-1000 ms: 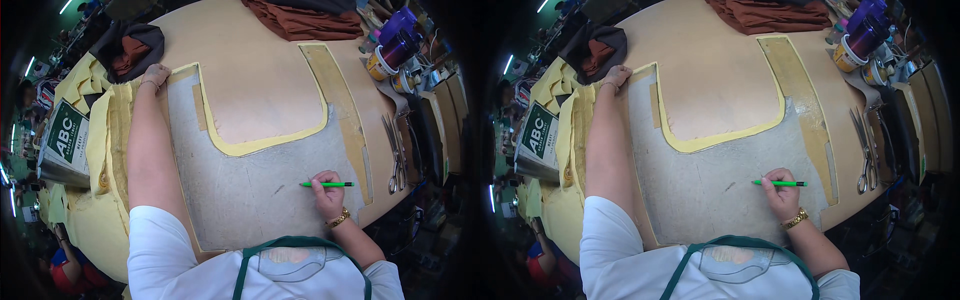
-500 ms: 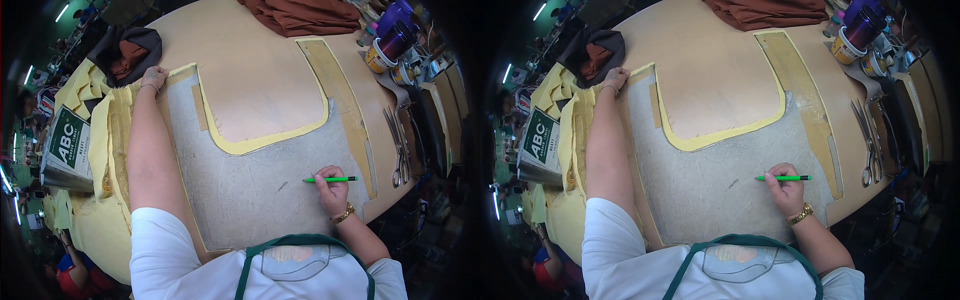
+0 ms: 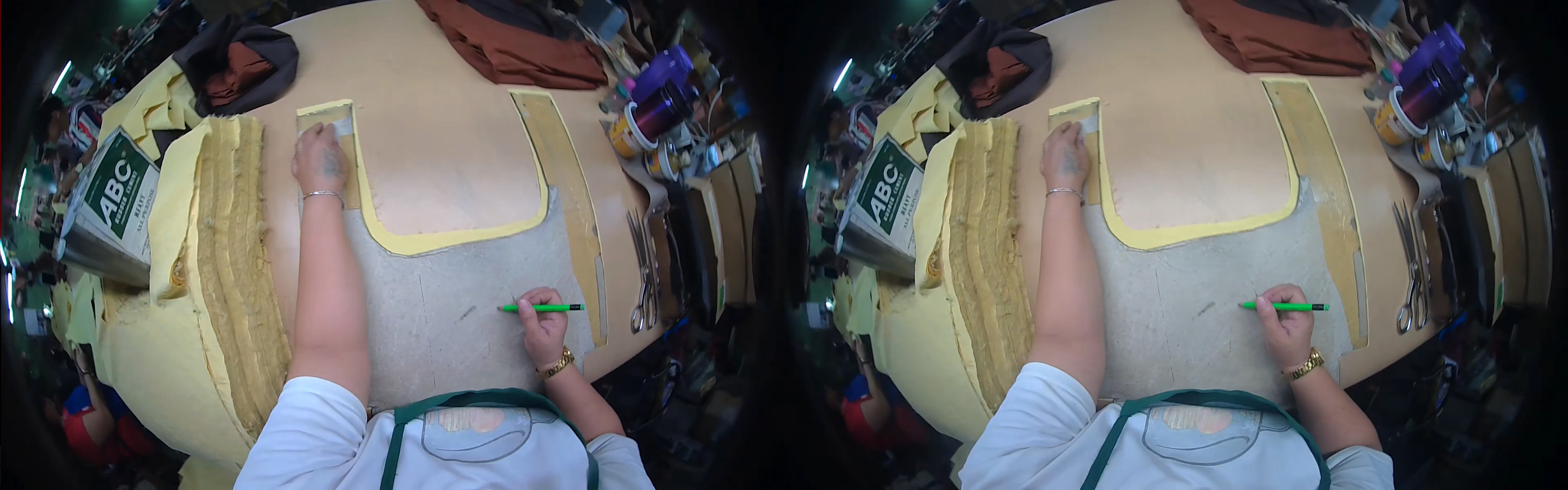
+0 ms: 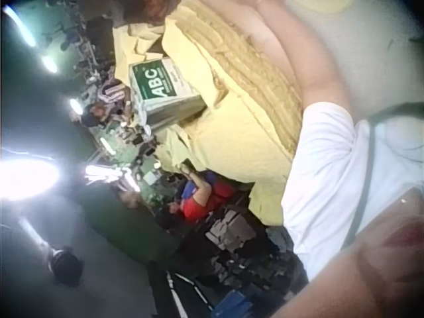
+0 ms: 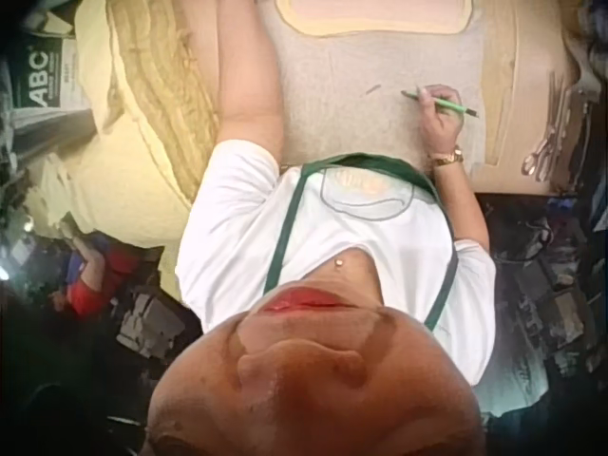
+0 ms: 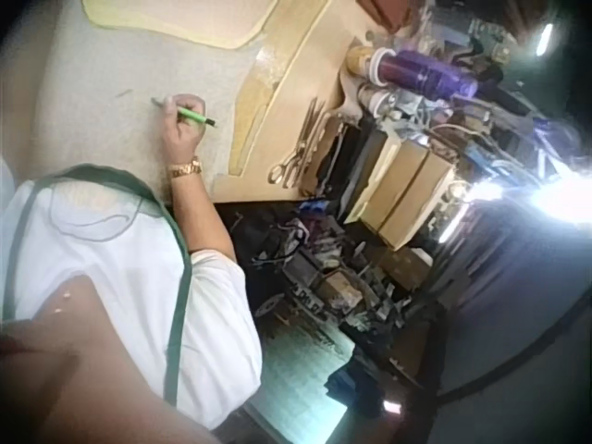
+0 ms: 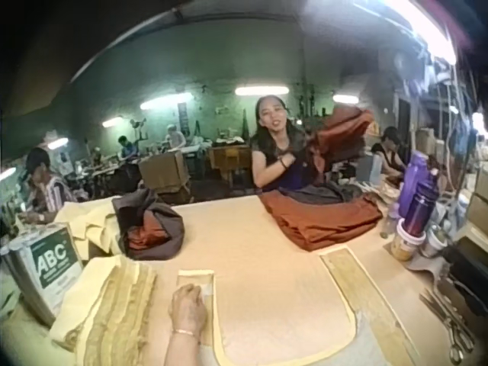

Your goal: The person traces a template onto a piece of yellow material with a green pencil and then cuts the material with shears.

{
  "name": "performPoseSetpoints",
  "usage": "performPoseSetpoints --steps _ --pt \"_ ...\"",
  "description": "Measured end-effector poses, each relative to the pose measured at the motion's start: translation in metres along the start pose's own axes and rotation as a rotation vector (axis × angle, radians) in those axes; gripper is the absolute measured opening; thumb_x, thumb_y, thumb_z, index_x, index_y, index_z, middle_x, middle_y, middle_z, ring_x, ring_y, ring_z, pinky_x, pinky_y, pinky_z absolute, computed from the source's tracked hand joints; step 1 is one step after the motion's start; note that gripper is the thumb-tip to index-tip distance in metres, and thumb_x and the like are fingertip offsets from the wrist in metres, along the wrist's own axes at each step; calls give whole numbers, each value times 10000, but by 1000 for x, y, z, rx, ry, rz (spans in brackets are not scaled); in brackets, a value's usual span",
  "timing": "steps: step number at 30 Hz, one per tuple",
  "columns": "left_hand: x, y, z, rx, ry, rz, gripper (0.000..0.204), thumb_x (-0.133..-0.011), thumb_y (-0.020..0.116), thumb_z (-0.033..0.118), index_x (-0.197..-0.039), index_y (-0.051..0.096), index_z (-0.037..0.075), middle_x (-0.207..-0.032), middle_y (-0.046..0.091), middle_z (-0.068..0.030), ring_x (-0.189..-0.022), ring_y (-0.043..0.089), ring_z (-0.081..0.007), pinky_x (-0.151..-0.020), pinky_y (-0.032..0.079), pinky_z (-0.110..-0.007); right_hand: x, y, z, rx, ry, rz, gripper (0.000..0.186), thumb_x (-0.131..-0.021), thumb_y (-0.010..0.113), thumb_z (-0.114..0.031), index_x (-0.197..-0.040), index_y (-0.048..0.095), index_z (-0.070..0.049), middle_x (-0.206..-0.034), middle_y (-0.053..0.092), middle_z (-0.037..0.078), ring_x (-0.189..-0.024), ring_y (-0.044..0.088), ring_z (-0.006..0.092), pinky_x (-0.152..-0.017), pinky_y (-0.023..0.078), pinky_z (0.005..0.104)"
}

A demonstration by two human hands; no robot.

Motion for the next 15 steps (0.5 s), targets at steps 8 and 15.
performPoseSetpoints --steps 8,15 --pt "1 -4 10 -90 -80 -227 409 -800 403 111 -1191 474 208 -1332 342 -9 -1276 229 -200 -976 159 -580 -163 135 -53 -292 9 -336 134 -822 573 -120 -826 485 -18 -738 543 35 -671 531 84 -590 438 210" --pt "-2 -6 17 -57 -33 -243 426 -773 412 91 -1182 475 191 -1336 331 -26 -1272 237 -222 -964 158 -602 -322 289 -18 -23 -146 -388 242 -748 637 -207 -833 540 -2 -734 590 92 -661 567 159 -616 452 283"
Point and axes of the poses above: each hand's wrist, its own x-axis away from the middle knuckle, its own y-axis out of the palm, z = x × y, the point moved 3 cm from there along -x, towards the middle knuckle
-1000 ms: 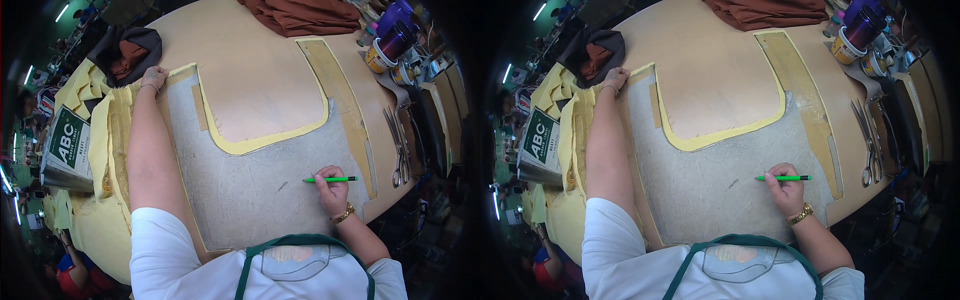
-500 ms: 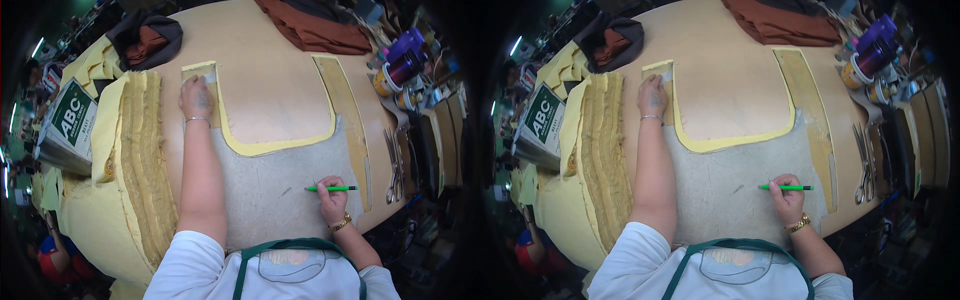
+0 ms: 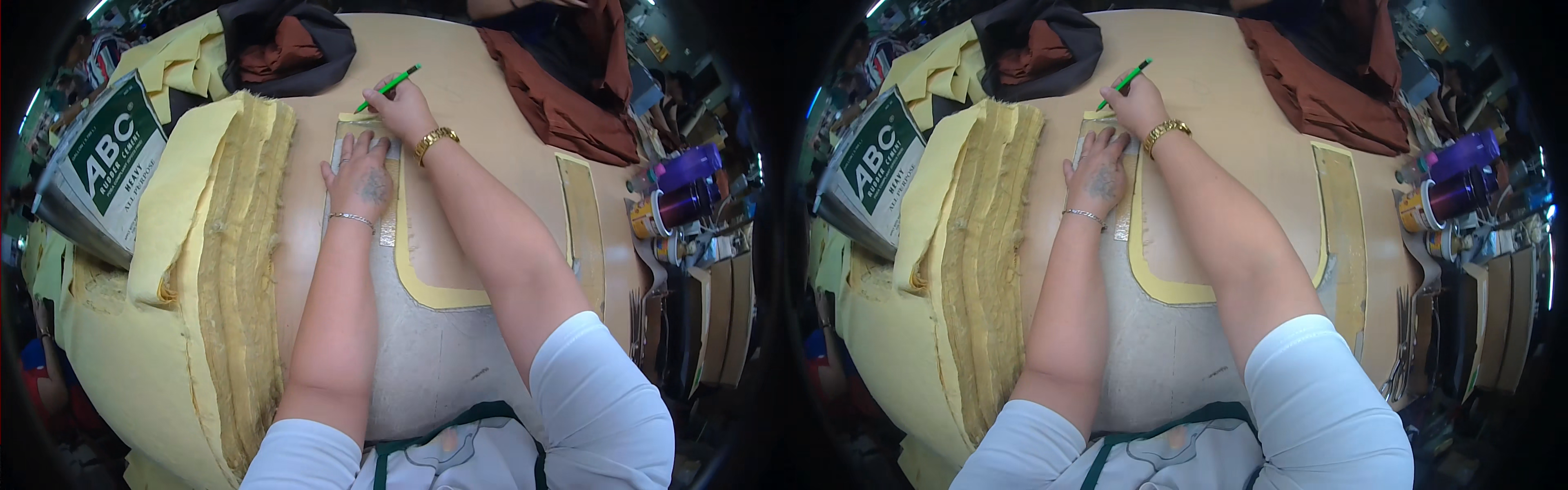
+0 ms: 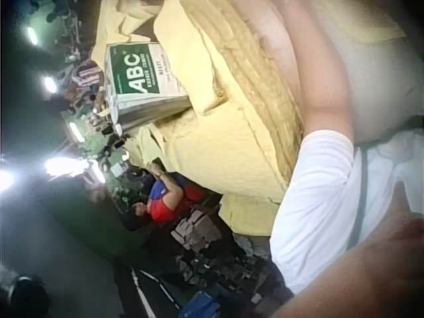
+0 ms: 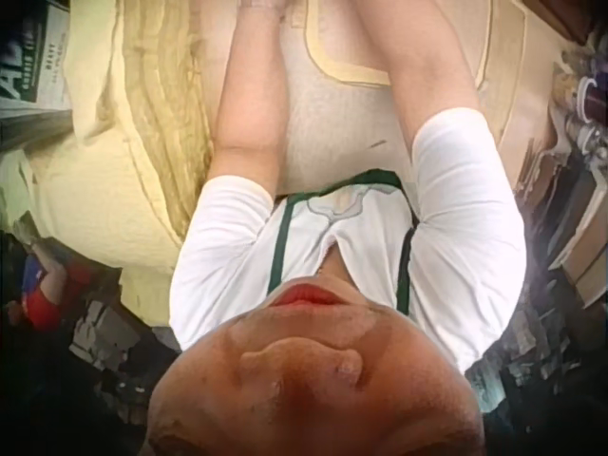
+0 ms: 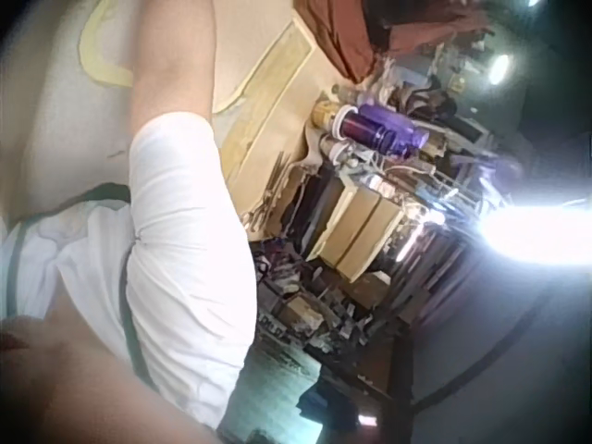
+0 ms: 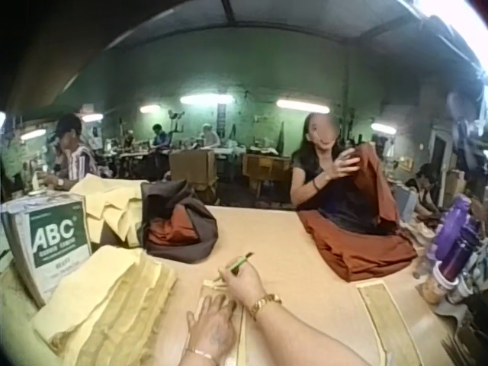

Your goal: The person traces a template onto a piece of yellow material with a green pencil and then cuts the material with shears.

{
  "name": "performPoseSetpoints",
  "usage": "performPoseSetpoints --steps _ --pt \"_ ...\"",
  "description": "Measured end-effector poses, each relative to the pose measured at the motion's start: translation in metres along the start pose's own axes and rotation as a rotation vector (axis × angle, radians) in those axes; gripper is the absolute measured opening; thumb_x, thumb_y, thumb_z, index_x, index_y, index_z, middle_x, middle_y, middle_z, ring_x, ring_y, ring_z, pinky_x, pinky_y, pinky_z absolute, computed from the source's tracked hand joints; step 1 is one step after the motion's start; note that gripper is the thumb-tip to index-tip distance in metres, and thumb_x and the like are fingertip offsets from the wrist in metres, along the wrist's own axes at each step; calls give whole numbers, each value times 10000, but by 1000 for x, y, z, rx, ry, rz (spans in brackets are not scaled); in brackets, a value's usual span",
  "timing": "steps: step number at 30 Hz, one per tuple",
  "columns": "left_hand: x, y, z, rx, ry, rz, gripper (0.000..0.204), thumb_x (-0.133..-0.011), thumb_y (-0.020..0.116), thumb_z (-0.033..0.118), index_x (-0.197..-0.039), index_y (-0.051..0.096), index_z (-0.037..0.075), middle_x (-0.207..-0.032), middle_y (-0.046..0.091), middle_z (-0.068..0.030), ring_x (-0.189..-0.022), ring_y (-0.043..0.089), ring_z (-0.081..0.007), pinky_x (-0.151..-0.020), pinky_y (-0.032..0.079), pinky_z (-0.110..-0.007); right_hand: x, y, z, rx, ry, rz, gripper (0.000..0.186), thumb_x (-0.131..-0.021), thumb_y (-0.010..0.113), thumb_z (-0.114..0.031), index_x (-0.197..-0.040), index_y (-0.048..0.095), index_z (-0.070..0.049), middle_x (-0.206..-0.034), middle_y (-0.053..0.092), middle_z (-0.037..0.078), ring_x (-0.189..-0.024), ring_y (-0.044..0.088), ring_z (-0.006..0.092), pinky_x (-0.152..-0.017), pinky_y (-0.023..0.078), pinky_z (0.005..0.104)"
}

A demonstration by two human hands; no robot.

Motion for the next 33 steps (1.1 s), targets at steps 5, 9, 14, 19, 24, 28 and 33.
performPoseSetpoints --steps 5,9,14,19,24,28,33 --pt "0 3 -4 -5 1 0 419 -767 421 83 -1171 472 184 -1325 341 -22 -1266 250 -224 -952 168 -615 -17 21 16 151 -30 -113 267 -742 636 -235 -856 558 -6 -782 606 118 -722 593 212 -669 463 313" --pt "-2 3 -9 -53 8 16 390 -822 367 92 -1180 459 216 -1298 359 -16 -1251 268 -232 -923 209 -629 -11 27 -9 297 -80 -206 241 -742 630 -231 -847 569 -23 -789 608 117 -741 589 227 -687 459 316" --pt "-1 2 -10 -63 16 35 384 -829 366 98 -1182 460 215 -1321 340 -4 -1261 252 -231 -935 203 -621 -6 -12 -22 524 1 -350 184 -764 611 -192 -788 542 -24 -674 578 51 -595 539 115 -578 444 271" --pt "-3 4 -3 -90 20 24 378 -840 363 111 -1191 452 218 -1330 333 -4 -1266 247 -232 -941 195 -625 -14 -1 -19 549 -209 -295 155 -768 594 -173 -797 556 -26 -667 587 58 -605 558 135 -583 445 281" --pt "-1 2 -6 -5 -2 -42 441 -779 412 88 -1200 459 209 -1342 324 -14 -1280 223 -220 -969 143 -608 -6 9 -21 494 -166 -298 158 -759 605 -168 -759 550 -20 -669 585 60 -614 546 140 -592 435 294" --pt "0 3 -4 -11 11 -39 443 -780 406 86 -1203 455 211 -1347 317 -11 -1281 221 -216 -967 150 -607 -4 -50 -19 665 -84 -388 161 -777 599 -164 -747 524 -25 -669 578 50 -619 546 120 -588 435 270" --pt "-3 1 -6 -23 8 -39 433 -795 399 99 -1207 453 219 -1351 313 -3 -1283 217 -210 -969 144 -606 42 -59 9 64 -68 97 153 -765 605 -158 -799 530 -29 -661 590 76 -650 597 174 -611 464 297"
Point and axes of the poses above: each hand's wrist, its own x-axis away from the middle knuckle, its own y-axis out of the palm, z = x × y, the point moved 3 cm from there along -x, towards the middle knuckle
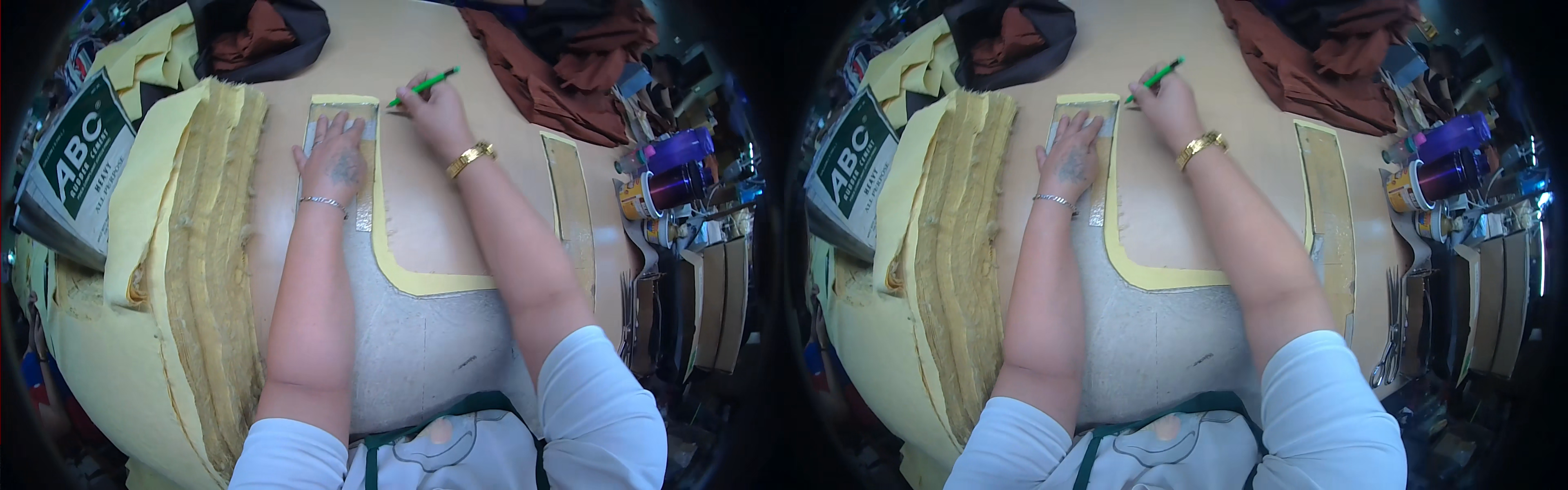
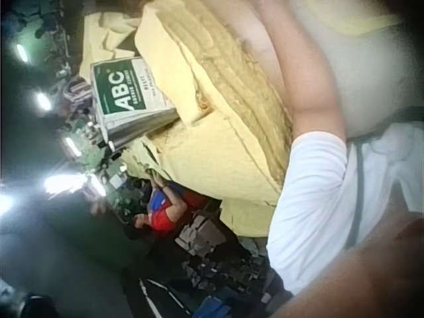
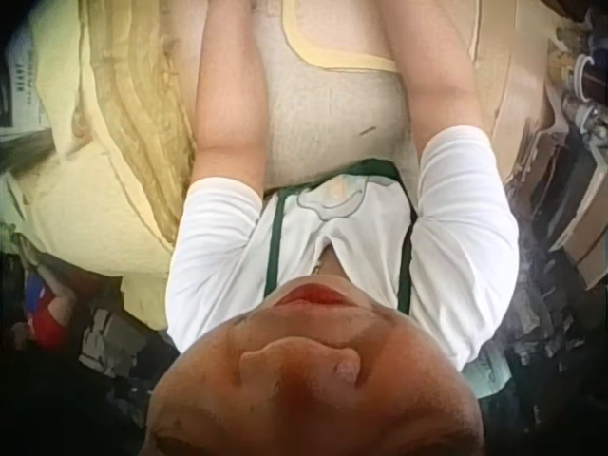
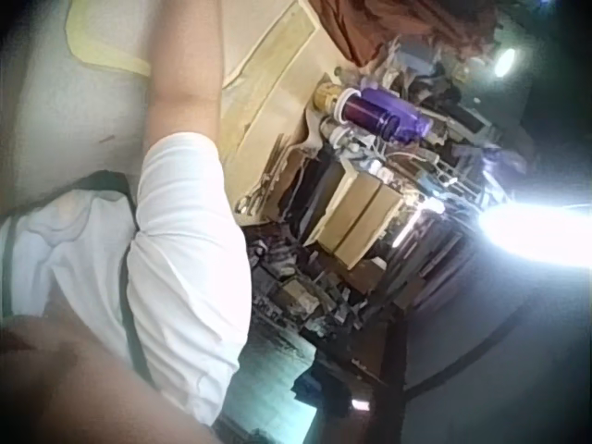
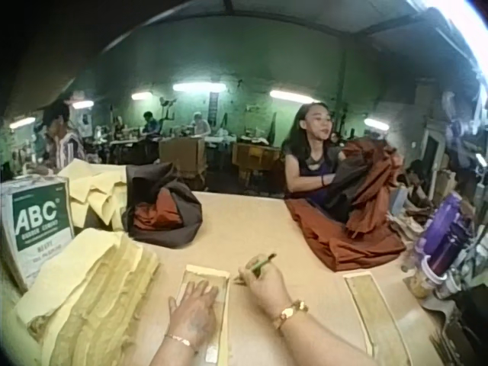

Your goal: The person traces a template onto a piece of yellow material with a green pencil and then cuts the material with shears.

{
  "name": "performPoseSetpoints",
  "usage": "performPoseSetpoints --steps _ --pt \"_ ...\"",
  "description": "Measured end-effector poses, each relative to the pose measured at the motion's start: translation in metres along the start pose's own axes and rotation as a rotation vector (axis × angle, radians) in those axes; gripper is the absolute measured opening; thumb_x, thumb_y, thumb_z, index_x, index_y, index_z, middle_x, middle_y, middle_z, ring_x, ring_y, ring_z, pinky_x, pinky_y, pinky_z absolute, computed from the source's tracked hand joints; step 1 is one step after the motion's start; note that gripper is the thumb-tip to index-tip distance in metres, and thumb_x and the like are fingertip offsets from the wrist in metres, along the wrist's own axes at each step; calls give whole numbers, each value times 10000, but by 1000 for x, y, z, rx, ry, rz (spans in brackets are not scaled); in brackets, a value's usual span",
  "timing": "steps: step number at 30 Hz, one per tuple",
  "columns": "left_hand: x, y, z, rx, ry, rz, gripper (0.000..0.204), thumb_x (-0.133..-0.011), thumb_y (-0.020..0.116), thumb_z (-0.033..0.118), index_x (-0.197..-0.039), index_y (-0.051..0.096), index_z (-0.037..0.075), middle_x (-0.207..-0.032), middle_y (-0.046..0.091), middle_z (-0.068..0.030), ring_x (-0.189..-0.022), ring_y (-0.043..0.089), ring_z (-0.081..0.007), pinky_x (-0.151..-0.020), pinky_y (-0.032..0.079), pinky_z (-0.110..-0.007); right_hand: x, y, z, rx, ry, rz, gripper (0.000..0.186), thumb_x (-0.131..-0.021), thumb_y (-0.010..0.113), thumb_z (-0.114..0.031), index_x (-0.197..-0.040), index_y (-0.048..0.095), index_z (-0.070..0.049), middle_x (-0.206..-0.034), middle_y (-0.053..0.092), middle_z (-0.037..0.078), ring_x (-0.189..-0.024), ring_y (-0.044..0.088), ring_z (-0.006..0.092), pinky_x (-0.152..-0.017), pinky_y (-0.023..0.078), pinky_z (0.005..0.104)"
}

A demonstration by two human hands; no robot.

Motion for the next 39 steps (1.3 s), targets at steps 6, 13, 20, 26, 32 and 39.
performPoseSetpoints --steps 6,13,20,26,32,39 --pt "-1 -1 1 -5 -19 -23 412 -820 388 116 -1211 452 229 -1356 305 3 -1283 215 -205 -971 136 -605 10 12 11 11 29 129 153 -782 591 -146 -809 515 -16 -712 613 110 -671 609 195 -629 470 301" --pt "-1 0 0 -22 -30 -30 401 -835 386 128 -1215 447 239 -1355 308 1 -1282 217 -207 -962 147 -611 25 19 -17 377 -109 49 133 -770 587 -136 -813 496 -49 -719 579 118 -674 570 280 -620 460 351" --pt "0 1 -3 -64 13 -11 389 -841 391 145 -1214 446 239 -1347 318 -1 -1275 230 -217 -950 170 -618 95 23 -47 486 -516 -96 153 -687 566 -30 -807 484 -78 -755 532 95 -732 518 284 -664 435 360" --pt "-5 6 -2 -63 8 -2 386 -853 380 152 -1219 439 257 -1348 314 14 -1267 242 -216 -945 194 -614 181 11 -77 421 -670 -581 271 -578 560 37 -815 496 -76 -807 520 62 -726 509 246 -659 440 331" --pt "-3 2 -8 -79 -22 18 380 -855 375 149 -1211 448 261 -1347 317 13 -1267 243 -210 -948 193 -610 143 -10 -67 169 -70 -485 124 -801 543 -139 -850 540 -25 -722 570 98 -671 579 238 -641 459 325" --pt "-5 0 0 -47 -38 -24 379 -854 389 146 -1209 453 263 -1348 316 17 -1273 232 -198 -961 181 -601 28 13 6 -255 66 146 123 -780 584 -91 -847 534 -1 -731 602 109 -662 601 155 -625 479 275"
Point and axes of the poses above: each hand's wrist, its own x-axis away from the middle knuckle, its own y-axis out of the palm, z = x × y, the point moved 3 cm from there along -x, towards the middle knuckle
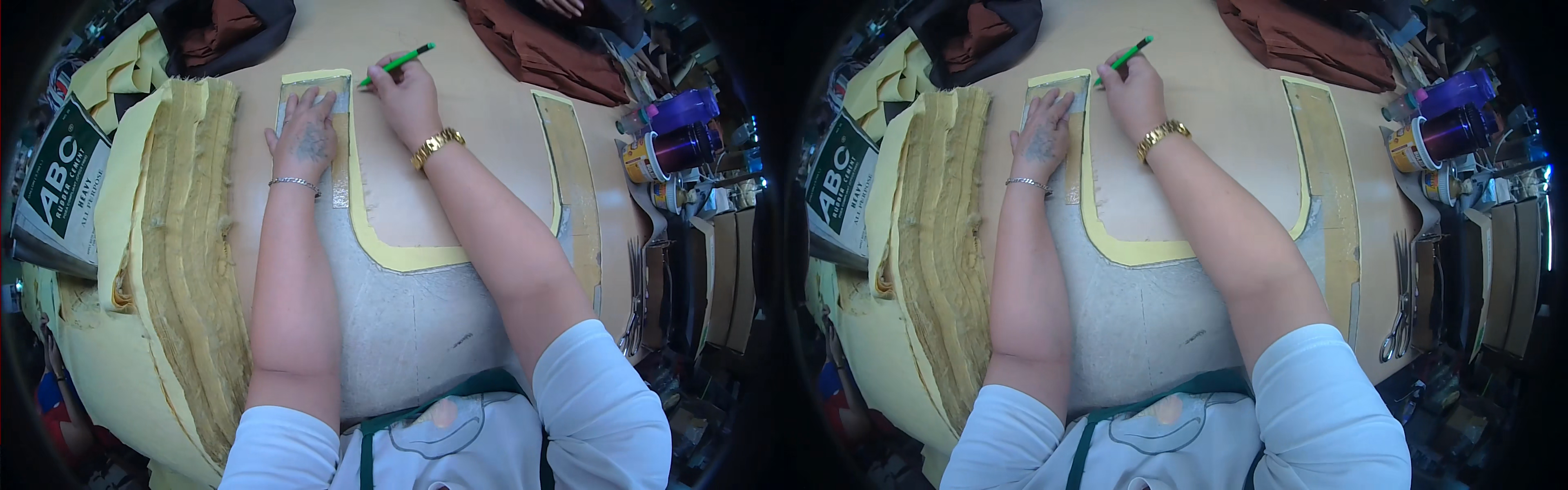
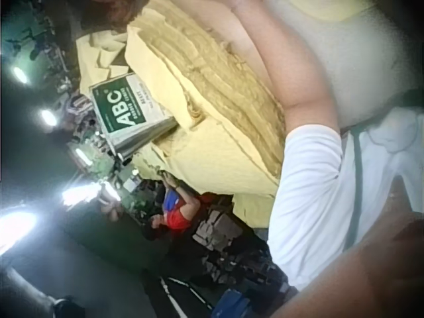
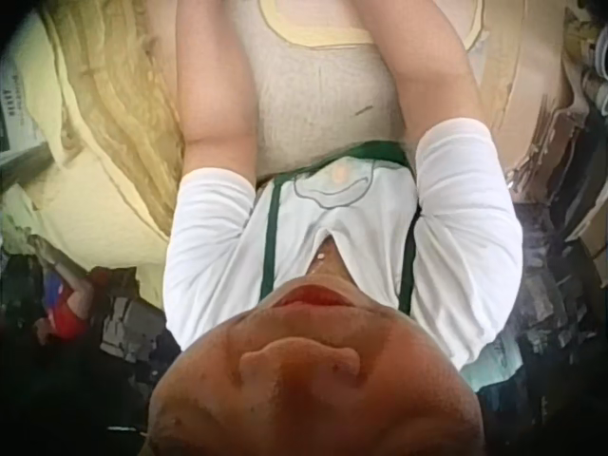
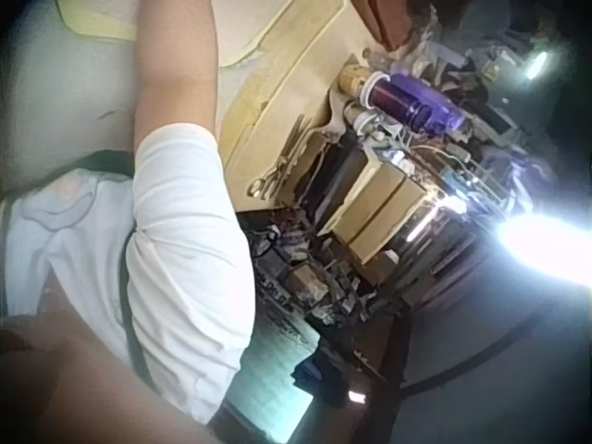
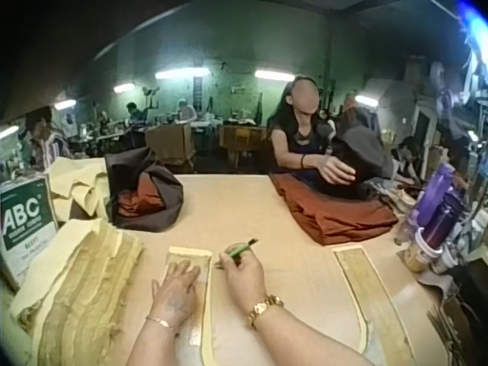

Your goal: The person traces a template onto a piece of yellow material with a green pencil and then cuts the material with shears.

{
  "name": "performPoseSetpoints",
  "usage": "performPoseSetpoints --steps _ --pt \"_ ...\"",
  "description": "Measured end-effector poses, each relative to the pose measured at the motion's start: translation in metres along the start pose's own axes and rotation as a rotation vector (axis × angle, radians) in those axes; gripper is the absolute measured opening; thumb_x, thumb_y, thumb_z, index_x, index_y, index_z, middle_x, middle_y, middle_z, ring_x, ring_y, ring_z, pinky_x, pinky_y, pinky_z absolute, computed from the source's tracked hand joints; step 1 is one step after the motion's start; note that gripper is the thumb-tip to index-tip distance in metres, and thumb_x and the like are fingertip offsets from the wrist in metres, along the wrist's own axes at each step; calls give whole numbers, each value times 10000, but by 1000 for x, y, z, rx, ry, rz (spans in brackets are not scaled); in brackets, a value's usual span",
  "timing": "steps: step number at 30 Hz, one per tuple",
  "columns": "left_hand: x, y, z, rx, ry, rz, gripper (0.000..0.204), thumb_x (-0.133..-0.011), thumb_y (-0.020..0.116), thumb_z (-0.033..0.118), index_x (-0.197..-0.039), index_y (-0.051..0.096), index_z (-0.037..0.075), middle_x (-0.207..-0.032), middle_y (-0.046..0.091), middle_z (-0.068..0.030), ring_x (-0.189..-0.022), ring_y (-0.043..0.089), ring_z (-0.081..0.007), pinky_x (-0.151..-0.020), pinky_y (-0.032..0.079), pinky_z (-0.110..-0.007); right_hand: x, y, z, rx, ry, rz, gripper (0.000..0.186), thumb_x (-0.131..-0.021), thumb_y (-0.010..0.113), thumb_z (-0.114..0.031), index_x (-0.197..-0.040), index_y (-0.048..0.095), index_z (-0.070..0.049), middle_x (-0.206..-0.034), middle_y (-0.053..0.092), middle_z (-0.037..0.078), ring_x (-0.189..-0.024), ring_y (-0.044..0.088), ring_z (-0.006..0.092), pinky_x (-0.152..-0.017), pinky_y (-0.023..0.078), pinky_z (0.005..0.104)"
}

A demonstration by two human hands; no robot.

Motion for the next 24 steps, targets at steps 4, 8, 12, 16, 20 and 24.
performPoseSetpoints --steps 4,8,12,16,20,24 --pt "1 1 -2 -4 -1 -2 380 -856 389 145 -1210 453 269 -1349 315 17 -1275 229 -198 -963 173 -601 -17 9 5 119 -61 70 123 -779 582 -102 -848 538 -9 -730 609 106 -668 604 172 -631 477 285" --pt "1 2 -2 -4 4 -11 381 -856 387 146 -1211 451 268 -1351 312 14 -1276 228 -200 -963 167 -604 -15 12 3 235 -89 89 130 -778 587 -129 -843 544 -26 -745 614 113 -686 608 204 -645 478 304" --pt "2 1 0 8 -1 -1 374 -856 381 160 -1208 453 263 -1352 310 9 -1273 231 -204 -959 172 -608 1 14 -10 346 -121 38 119 -769 590 -130 -825 543 -37 -748 600 119 -683 594 251 -647 475 332" --pt "2 0 -2 6 34 16 366 -857 377 177 -1207 450 257 -1350 312 9 -1269 238 -206 -953 182 -610 54 14 -36 551 -382 -164 100 -728 580 -78 -812 532 -55 -749 548 113 -717 546 285 -645 454 367" --pt "-3 7 -10 -14 27 28 370 -856 374 177 -1209 443 265 -1349 311 17 -1269 237 -201 -949 186 -613 121 7 -54 549 -499 -405 181 -668 572 -14 -820 497 -76 -751 510 99 -741 514 283 -663 429 364" --pt "-3 4 -1 -15 48 14 368 -858 373 185 -1210 442 270 -1352 308 25 -1270 236 -198 -949 186 -612 171 -14 -78 487 -468 -621 205 -649 566 10 -813 472 -69 -747 504 96 -727 510 271 -675 425 359"
Point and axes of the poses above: each hand's wrist, its own x-axis away from the middle knuckle, its own y-axis out of the palm, z = x × y, the point moved 3 cm from there along -x, towards the middle knuckle
